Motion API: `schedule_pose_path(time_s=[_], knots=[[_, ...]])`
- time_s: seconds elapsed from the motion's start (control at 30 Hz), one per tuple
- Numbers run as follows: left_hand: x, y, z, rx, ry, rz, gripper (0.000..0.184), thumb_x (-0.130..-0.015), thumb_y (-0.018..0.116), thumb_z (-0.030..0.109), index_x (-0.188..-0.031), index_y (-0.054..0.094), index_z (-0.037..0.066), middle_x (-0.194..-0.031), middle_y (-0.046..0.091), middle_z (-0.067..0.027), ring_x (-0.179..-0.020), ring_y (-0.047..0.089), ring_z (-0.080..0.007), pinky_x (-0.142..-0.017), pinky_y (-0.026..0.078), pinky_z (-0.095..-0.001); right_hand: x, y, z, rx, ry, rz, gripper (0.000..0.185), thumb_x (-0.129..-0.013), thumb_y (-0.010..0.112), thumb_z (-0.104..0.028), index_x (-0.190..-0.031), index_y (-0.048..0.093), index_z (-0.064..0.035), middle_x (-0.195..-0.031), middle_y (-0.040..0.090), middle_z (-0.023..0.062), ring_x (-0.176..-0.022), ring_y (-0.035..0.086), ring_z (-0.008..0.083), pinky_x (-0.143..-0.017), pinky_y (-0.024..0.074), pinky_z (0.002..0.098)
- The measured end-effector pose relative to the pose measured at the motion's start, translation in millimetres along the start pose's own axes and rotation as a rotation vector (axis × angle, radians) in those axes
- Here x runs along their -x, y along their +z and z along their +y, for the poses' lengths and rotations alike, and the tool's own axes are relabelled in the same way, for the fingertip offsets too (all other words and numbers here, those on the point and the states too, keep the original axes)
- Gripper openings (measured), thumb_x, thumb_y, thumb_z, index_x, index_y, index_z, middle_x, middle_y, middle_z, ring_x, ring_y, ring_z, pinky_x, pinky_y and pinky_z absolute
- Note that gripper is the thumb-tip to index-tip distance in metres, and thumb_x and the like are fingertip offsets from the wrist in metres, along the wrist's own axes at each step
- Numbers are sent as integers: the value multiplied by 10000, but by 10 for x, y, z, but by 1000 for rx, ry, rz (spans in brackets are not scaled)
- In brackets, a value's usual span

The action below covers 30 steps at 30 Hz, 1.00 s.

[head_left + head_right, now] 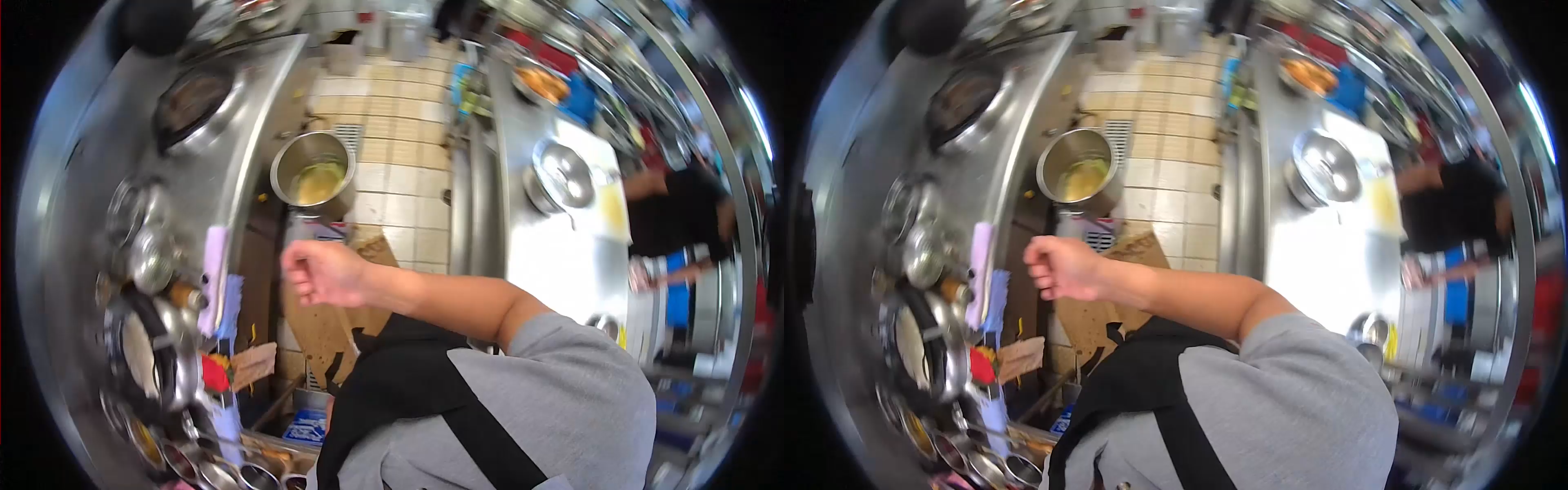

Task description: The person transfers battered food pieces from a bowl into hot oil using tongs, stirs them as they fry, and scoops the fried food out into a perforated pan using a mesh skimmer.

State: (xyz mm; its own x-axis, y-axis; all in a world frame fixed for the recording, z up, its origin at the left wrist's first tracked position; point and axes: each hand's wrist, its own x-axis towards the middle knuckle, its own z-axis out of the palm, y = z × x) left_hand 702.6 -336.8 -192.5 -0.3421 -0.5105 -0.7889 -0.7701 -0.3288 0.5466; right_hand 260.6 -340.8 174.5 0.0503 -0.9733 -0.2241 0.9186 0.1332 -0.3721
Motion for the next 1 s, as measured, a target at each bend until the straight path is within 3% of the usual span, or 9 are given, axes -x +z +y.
schedule_pose_path(time_s=[0.13, 0.27, 0.43, 0.6, 0.77, 0.8, 0.87, 0.9, 1.0], knots=[[-495, -400, 374, -34, 39, -63, 218, -866, 514, 224, -966, 574, 40, -739, 639, -74, -551, 587, -160, -469, 460, -282, 772, 990, -32, 135, -209, -149, 228, -889, 393, -190, -1068, 479, -79, -884, 529, 28, -771, 549, 145, -665, 450, 295], [-912, -620, 806, -5, 125, -29, 206, -871, 511, 198, -994, 565, 42, -773, 640, -76, -570, 589, -162, -477, 461, -281, 1377, 1965, 87, 399, -363, -366, 293, -919, 350, -196, -1169, 408, -55, -911, 502, 48, -871, 511, 128, -750, 429, 267], [-891, -614, 1569, -54, 171, -113, 202, -884, 514, 143, -1063, 535, 53, -833, 626, -86, -675, 600, -169, -551, 482, -275, 1832, 2530, 452, 428, -720, -453, 85, -870, 404, -83, -893, 468, -32, -688, 433, 79, -626, 437, 154, -622, 399, 303], [-530, -292, 1866, -110, 310, -135, 212, -898, 492, 163, -1084, 524, 66, -900, 621, -73, -756, 587, -166, -644, 488, -319, 1598, 2506, -22, 826, -395, -931, 73, -836, 451, -68, -851, 464, 2, -666, 437, 103, -620, 452, 181, -577, 399, 339], [-1329, -457, 596, 106, 148, -199, 232, -872, 508, 91, -1098, 514, 40, -866, 595, -113, -704, 592, -199, -650, 506, -291, 1803, 2500, 213, 964, -811, -706, 83, -807, 490, -65, -813, 462, 12, -642, 434, 129, -602, 462, 211, -535, 401, 360], [-1228, -554, 614, 95, 159, -328, 222, -882, 466, 90, -1084, 525, 19, -940, 588, -113, -847, 586, -230, -745, 490, -343, 1943, 2385, 82, 793, -563, -820, 133, -827, 514, -113, -829, 506, 20, -700, 497, 176, -644, 514, 259, -546, 430, 369], [-1267, -750, 397, -486, 1184, -125, 243, -883, 426, 95, -1079, 532, -3, -1026, 579, -126, -1009, 539, -264, -895, 422, -392, 2103, 2265, 67, 877, -637, -643, 147, -828, 499, -118, -880, 497, 20, -753, 511, 161, -695, 521, 245, -587, 430, 359], [-1107, -1033, 317, -511, 533, -167, 246, -884, 427, 99, -1082, 531, -2, -1029, 578, -127, -1012, 538, -265, -896, 421, -392, 2144, 2233, 65, 941, -658, -543, 175, -829, 484, -123, -931, 488, 20, -806, 524, 146, -746, 527, 231, -627, 430, 348], [-1024, -1201, 309, -524, 343, -145, 254, -885, 430, 111, -1091, 529, 2, -1040, 576, -128, -1018, 536, -268, -899, 418, -392, 2253, 2047, 121, 1083, -688, -210, 296, -833, 439, -137, -1083, 461, 20, -964, 565, 101, -900, 545, 190, -748, 430, 316]])
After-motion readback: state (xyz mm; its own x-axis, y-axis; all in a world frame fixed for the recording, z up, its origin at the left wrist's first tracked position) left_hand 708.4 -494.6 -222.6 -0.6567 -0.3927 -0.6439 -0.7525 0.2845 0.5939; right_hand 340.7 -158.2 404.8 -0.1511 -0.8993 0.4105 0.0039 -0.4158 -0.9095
